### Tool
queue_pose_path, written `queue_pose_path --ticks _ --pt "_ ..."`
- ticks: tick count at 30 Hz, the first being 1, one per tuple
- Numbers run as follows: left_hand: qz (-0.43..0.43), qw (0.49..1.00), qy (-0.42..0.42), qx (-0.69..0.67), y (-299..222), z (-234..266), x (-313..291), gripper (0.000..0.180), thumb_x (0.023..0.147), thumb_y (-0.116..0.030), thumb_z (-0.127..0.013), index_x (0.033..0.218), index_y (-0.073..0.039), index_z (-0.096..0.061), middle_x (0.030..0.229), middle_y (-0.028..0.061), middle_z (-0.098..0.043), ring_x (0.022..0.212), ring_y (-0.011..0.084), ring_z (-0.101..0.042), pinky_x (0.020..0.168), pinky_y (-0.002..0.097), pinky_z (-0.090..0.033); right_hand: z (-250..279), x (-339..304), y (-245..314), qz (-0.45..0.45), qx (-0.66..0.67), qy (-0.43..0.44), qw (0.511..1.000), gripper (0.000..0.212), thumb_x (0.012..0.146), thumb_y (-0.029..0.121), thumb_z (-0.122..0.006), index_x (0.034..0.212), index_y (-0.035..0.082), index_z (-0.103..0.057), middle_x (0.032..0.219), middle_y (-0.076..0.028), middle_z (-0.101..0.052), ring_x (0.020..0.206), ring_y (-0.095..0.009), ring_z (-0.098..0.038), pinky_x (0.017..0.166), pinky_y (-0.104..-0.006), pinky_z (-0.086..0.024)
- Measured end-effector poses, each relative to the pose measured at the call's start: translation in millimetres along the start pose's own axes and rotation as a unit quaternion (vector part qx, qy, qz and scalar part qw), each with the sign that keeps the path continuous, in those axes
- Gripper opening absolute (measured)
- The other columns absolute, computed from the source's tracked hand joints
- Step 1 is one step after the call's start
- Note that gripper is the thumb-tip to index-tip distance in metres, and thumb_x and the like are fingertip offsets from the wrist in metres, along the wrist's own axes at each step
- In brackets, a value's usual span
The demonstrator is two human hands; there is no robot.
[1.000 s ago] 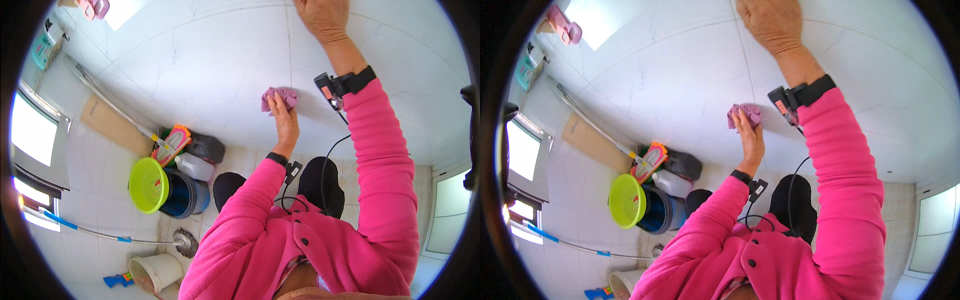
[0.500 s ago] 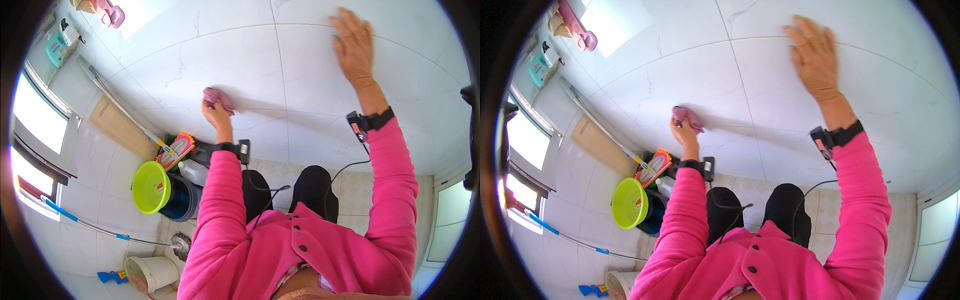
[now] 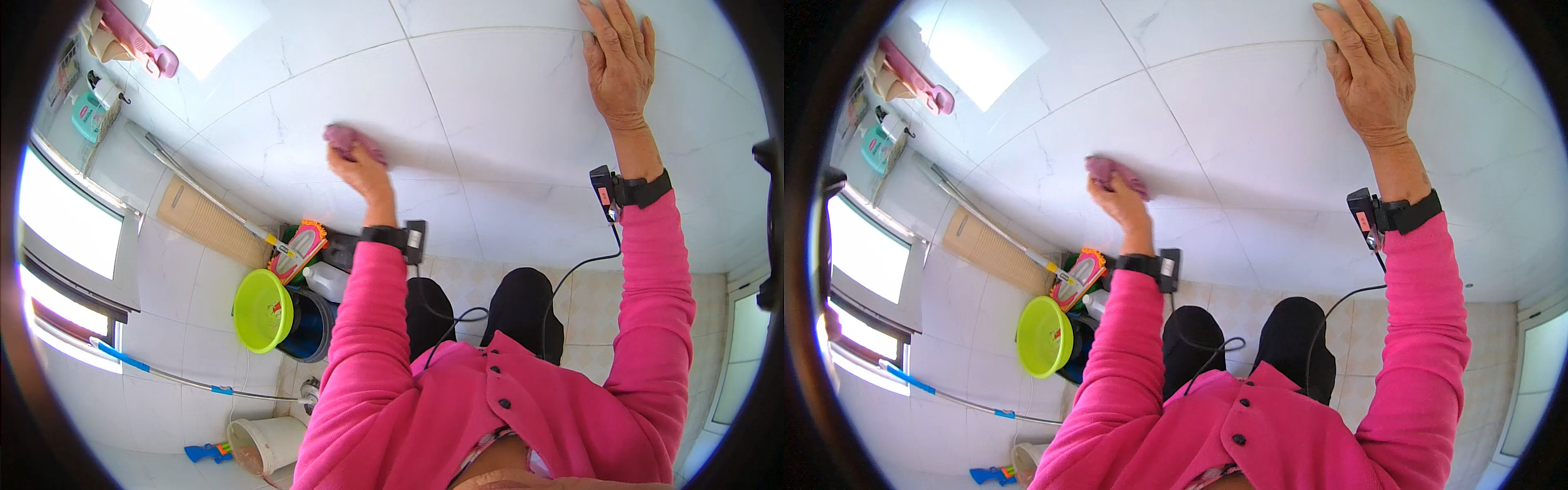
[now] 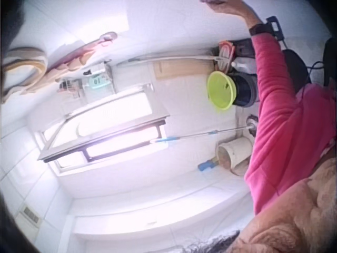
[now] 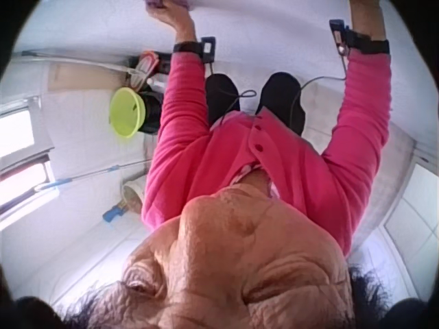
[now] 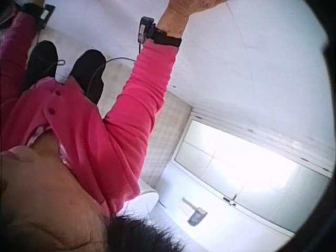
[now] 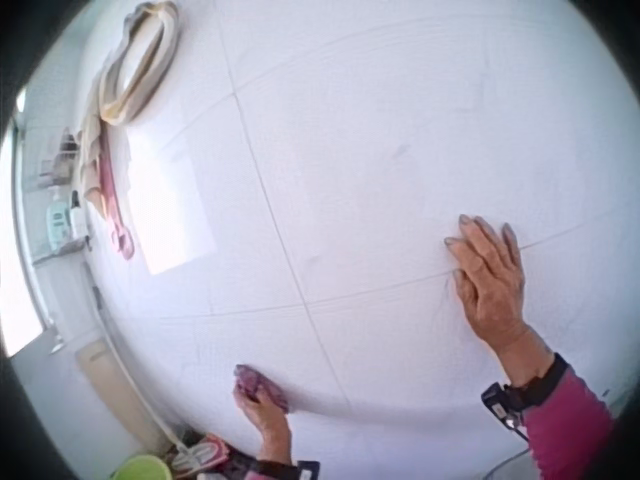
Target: The person wipes the white tiled bathroom walls with a pink cloth. They move around the room to reach different areas, including the lower sections of the walls.
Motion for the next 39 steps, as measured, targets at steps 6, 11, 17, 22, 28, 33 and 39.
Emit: queue_pose_path --ticks 6,11,17,22,28,33,39 --pt "-0.091 0.973 0.205 -0.047 -75.9 -30.9 -115.2 0.046 0.078 0.005 -0.06 0.123 -0.002 -0.052 0.111 0.0162 -0.047 0.104 0.0298 -0.047 0.093 0.0385 -0.041 3.0 0.9 0.9 0.0 0.004 0.005 1.0 0.029 0.093 0.013 -0.051 0.12 0.007 -0.062 0.135 -0.015 -0.054 0.127 -0.033 -0.049 0.11 -0.0506 -0.029" --pt "-0.245 0.901 0.358 -0.026 -88.6 -28.0 -151.6 0.041 0.071 0.007 -0.065 0.109 -0.009 -0.06 0.101 0.012 -0.051 0.095 0.0304 -0.052 0.083 0.038 -0.045 -4.8 -4.5 -3.8 0.013 -0.013 0.001 1.0 0.03 0.091 0.009 -0.05 0.119 0.006 -0.061 0.135 -0.016 -0.054 0.127 -0.035 -0.049 0.11 -0.0515 -0.029" --pt "-0.098 0.955 0.281 0.008 -4.9 5.6 -90.9 0.041 0.07 0.014 -0.059 0.105 -0.007 -0.057 0.101 0.0119 -0.052 0.093 0.0283 -0.052 0.081 0.0359 -0.047 -15.5 -7.1 -12.5 0.041 -0.012 -0.048 0.998 0.037 0.094 0.022 -0.055 0.131 0.028 -0.056 0.142 0.007 -0.05 0.132 -0.014 -0.044 0.114 -0.0391 -0.027" --pt "0.01 0.983 0.183 -0.027 71.9 35.9 -31.4 0.037 0.08 0.008 -0.055 0.116 -0.003 -0.053 0.103 0.0142 -0.049 0.097 0.0273 -0.051 0.089 0.0353 -0.044 -18.3 -8.4 -13.0 0.028 -0.027 -0.063 0.997 0.036 0.095 0.022 -0.054 0.131 0.027 -0.056 0.141 0.007 -0.051 0.132 -0.015 -0.045 0.114 -0.0394 -0.028" --pt "0.261 0.958 0.046 0.106 152.5 77.4 27.2 0.031 0.09 -0.01 -0.057 0.12 -0.003 -0.051 0.115 0.0127 -0.057 0.098 0.0234 -0.059 0.086 0.0358 -0.048 -19.8 -10.5 -10.8 0.009 -0.035 -0.052 0.998 0.037 0.094 0.019 -0.053 0.131 0.026 -0.056 0.141 0.006 -0.051 0.132 -0.015 -0.044 0.113 -0.0395 -0.028" --pt "0.258 0.96 -0.007 -0.105 139.2 75.7 100.4 0.037 0.097 -0.016 -0.053 0.129 -0.002 -0.043 0.12 0.0108 -0.054 0.103 0.0205 -0.056 0.086 0.0322 -0.049 -12.8 -7.9 -4.5 -0.009 -0.033 -0.042 0.999 0.036 0.093 0.018 -0.055 0.128 0.026 -0.058 0.14 0.007 -0.051 0.131 -0.014 -0.045 0.113 -0.04 -0.029" --pt "0.077 0.991 0.016 -0.108 20.2 14.9 114.7 0.038 0.094 -0.01 -0.052 0.129 0.0 -0.043 0.112 0.0114 -0.053 0.098 0.0211 -0.053 0.086 0.0322 -0.046 1.5 -1.6 2.9 -0.021 -0.002 -0.004 1.0 0.03 0.089 0.009 -0.052 0.118 0.008 -0.062 0.133 -0.014 -0.055 0.126 -0.033 -0.05 0.109 -0.0535 -0.03"
Point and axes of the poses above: each hand's wrist, its own x-axis towards the middle knuckle, its own z-axis out of the back of the hand, y = z × x, the point moved 4 cm from there along x, towards the middle knuckle
